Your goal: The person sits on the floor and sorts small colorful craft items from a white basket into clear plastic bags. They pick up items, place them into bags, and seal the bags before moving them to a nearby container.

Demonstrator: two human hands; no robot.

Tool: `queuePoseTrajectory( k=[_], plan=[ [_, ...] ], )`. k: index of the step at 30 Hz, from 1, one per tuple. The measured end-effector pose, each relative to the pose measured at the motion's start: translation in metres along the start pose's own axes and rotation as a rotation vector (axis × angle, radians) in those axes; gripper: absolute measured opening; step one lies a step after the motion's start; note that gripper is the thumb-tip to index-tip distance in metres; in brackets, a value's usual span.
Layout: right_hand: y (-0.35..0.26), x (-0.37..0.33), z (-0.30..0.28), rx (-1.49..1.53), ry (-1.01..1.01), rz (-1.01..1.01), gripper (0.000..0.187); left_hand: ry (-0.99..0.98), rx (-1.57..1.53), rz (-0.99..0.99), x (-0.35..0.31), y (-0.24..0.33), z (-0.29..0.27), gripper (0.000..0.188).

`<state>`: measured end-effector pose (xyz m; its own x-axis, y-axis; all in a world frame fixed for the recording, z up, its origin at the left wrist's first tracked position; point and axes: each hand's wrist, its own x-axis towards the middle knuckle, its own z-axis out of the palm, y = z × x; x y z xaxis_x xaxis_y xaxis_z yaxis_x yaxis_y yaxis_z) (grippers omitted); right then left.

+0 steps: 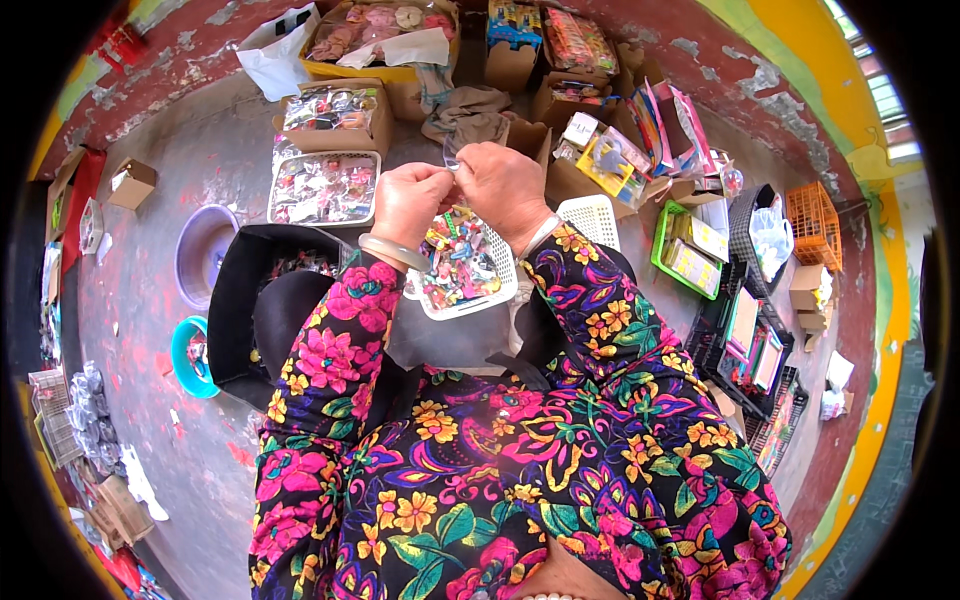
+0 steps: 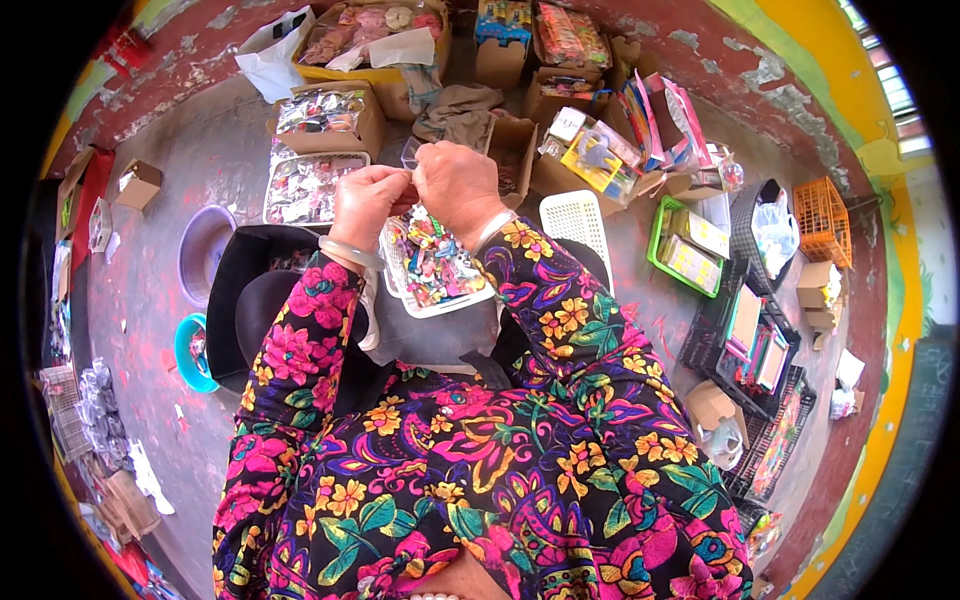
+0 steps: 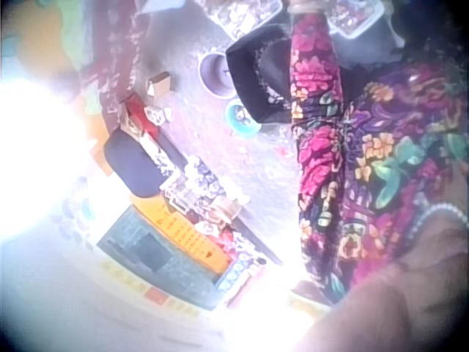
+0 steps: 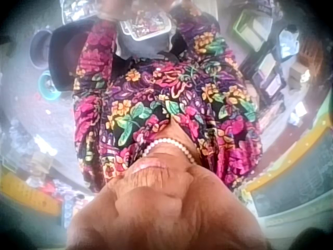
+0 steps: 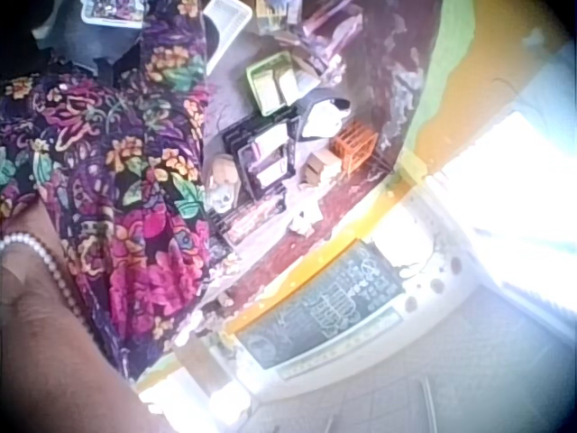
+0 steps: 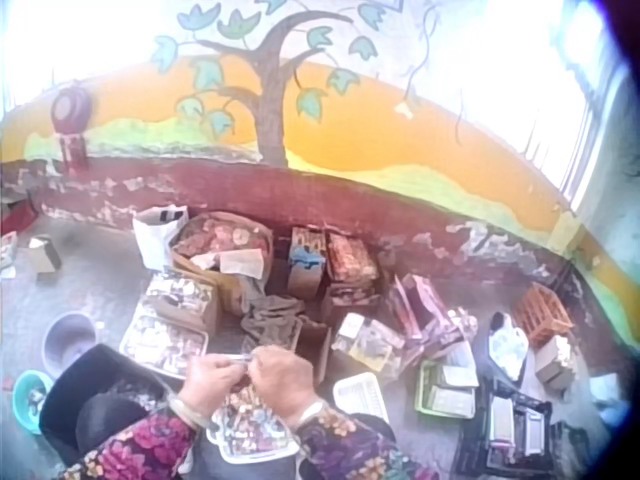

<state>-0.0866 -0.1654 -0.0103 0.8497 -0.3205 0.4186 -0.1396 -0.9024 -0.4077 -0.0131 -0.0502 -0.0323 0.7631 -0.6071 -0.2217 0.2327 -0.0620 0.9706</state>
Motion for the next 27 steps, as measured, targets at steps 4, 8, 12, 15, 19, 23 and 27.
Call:
queuePoseTrajectory(
  k=[4, 8, 12, 15, 19, 23, 27],
  plan=[
    [0.006, -0.001, 0.004, -0.035, -0.038, -0.125, 0.014, 0.150, 0.469, 0.282, 0.006, -0.004, 0.001, 0.024],
    [0.005, -0.002, 0.007, -0.040, -0.118, -0.102, 0.011, 0.150, 0.862, 0.729, 0.005, -0.001, -0.008, 0.025],
    [0.003, -0.004, 0.008, -0.084, -0.172, -0.134, 0.010, 0.059, 0.966, 0.541, 0.001, 0.007, -0.004, 0.017],
    [-0.001, -0.005, 0.007, -0.145, -0.175, -0.191, 0.008, 0.027, 0.940, 0.319, -0.005, 0.013, 0.000, 0.019],
    [-0.006, -0.007, 0.008, -0.158, -0.107, -0.290, 0.004, 0.020, 0.903, 0.304, -0.002, 0.006, -0.002, 0.022],
    [-0.003, -0.011, 0.014, -0.099, -0.173, -0.274, 0.007, -0.023, 0.964, 0.239, 0.002, 0.001, -0.007, 0.019],
    [0.003, -0.007, 0.015, -0.010, -0.219, -0.225, 0.008, 0.016, 0.882, 0.270, 0.001, -0.003, -0.006, 0.021]
  ],
)
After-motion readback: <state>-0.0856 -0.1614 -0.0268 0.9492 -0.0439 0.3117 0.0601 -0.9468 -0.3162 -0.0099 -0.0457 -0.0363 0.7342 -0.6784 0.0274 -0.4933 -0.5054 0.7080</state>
